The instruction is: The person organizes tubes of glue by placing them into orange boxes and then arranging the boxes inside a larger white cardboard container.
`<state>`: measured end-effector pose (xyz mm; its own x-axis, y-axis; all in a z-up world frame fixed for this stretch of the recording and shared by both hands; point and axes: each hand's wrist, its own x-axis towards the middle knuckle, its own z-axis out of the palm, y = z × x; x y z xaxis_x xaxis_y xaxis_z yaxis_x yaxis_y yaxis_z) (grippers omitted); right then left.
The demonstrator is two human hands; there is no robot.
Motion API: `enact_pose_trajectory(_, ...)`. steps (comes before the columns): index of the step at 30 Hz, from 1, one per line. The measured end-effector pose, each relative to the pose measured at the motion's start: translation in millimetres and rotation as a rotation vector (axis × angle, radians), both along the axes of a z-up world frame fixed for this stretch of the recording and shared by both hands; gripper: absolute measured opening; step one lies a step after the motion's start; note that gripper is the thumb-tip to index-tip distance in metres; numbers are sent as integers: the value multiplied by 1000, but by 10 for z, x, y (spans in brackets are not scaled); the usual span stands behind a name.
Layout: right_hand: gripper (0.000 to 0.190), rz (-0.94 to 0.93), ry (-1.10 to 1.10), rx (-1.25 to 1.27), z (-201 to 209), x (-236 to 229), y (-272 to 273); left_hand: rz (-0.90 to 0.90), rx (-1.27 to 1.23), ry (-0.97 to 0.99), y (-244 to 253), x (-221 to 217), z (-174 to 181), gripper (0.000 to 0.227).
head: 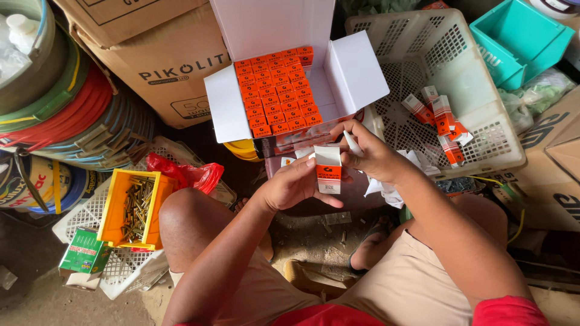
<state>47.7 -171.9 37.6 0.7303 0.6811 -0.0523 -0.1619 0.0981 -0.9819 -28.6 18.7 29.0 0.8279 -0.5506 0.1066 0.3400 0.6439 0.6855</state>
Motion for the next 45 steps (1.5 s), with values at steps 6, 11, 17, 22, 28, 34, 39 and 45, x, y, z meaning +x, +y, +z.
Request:
enact_pose_trajectory(6,44,-58,-200,-154,50,19,-57,31,-59,62,27,75,-147,53)
enact_pose_trajectory(11,32,-123,-176,-301,258,87,-160,54,-70,91,36,136,-91,52)
enact_pose_trajectory(17,21,-227,11,77,467,-72,-183,3,140,197,29,196,-125,64)
enact_pose_trajectory(22,15,-227,15,251,491,-194,-33,-51,249,247,-6,197,-176,65)
enact_pose_trajectory(28,25,-306,-333,-94,39,39,-173,-78,363,257,-26,215,-178,72)
enact_pose_trajectory(34,30,-301,-718,-387,214,-30,-94,-95,422,250,-59,295,-250,82)
enact_pose_trajectory(39,29,-277,-582,-293,189,62,-174,-45,312,299,-44,304,-205,86)
enact_pose_trajectory(45,33,-71,-416,-399,121,97,-214,-41,293,342,-47,381,-485,58)
